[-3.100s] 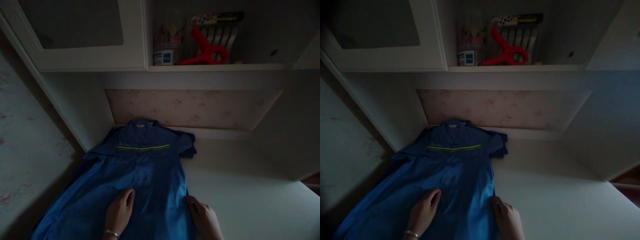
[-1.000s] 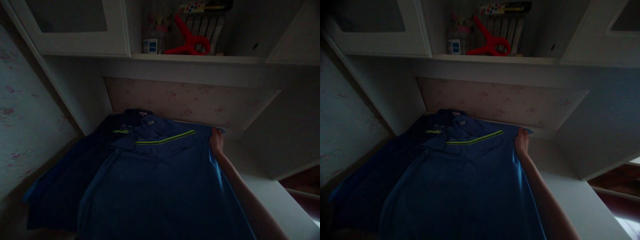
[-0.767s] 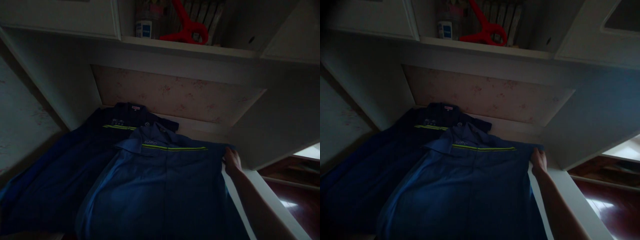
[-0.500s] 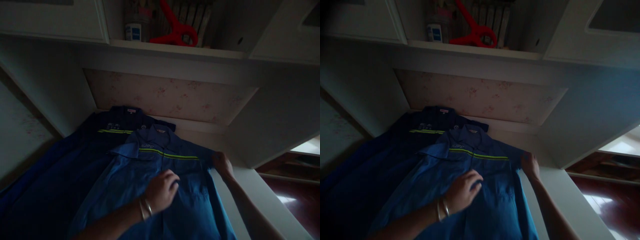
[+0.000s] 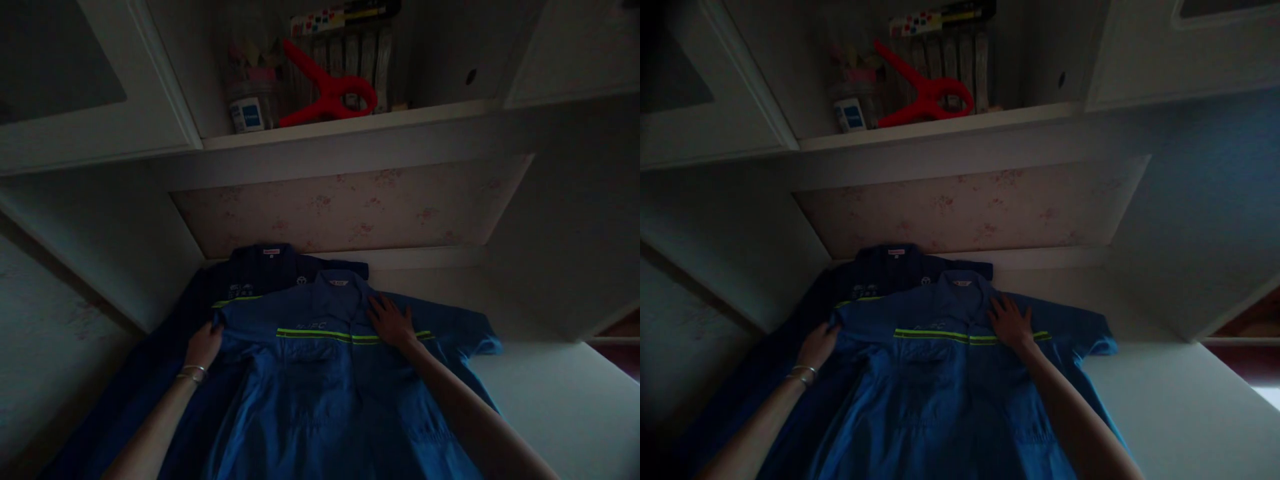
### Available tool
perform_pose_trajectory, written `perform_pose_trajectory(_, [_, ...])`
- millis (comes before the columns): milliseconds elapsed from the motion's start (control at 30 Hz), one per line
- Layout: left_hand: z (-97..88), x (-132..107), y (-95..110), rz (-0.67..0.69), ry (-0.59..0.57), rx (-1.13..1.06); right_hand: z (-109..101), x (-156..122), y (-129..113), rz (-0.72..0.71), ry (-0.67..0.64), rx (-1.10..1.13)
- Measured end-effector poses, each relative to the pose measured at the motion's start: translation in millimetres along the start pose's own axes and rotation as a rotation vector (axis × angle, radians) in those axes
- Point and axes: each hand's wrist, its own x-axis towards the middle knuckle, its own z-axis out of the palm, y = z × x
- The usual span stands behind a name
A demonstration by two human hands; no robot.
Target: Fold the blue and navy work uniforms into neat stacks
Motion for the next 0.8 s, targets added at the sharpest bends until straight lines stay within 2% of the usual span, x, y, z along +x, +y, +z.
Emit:
perform_pose_trajectory(100, [-13.1,17.6,-22.3,-0.06,0.043,-0.02,-6.8,1.2,2.2,0.024,0.011,0.045])
perform_pose_trajectory(167, [-15.7,20.9,-17.5,-0.052,0.102,-0.031,-17.0,2.7,7.7,0.086,0.056,0.126])
perform_pose_trajectory(233, [-11.8,18.7,5.5,0.027,0.157,-0.049,-27.5,3.3,18.1,0.147,0.136,0.159])
perform_pose_trajectory(300, [-0.2,12.6,40.3,0.186,0.163,-0.072,-34.3,1.0,34.0,0.166,0.191,0.109])
perform_pose_trajectory(400, [29.2,3.1,87.2,0.424,0.064,-0.078,-35.5,-11.0,64.9,0.169,0.101,-0.012])
perform_pose_trajectory(467, [50.5,1.7,100.4,0.474,-0.023,-0.055,-34.4,-23.2,86.4,0.168,0.004,-0.059])
perform_pose_trajectory(533, [67.7,5.9,97.2,0.462,-0.103,-0.027,-35.6,-34.7,106.0,0.151,-0.051,-0.096])
perform_pose_trajectory(633, [81.1,17.5,75.2,0.447,-0.184,0.004,-42.6,-44.4,130.2,0.161,-0.092,-0.145])
perform_pose_trajectory(800, [76.2,26.3,33.2,0.382,-0.209,0.055,-49.0,-47.9,168.5,0.274,-0.039,-0.148])
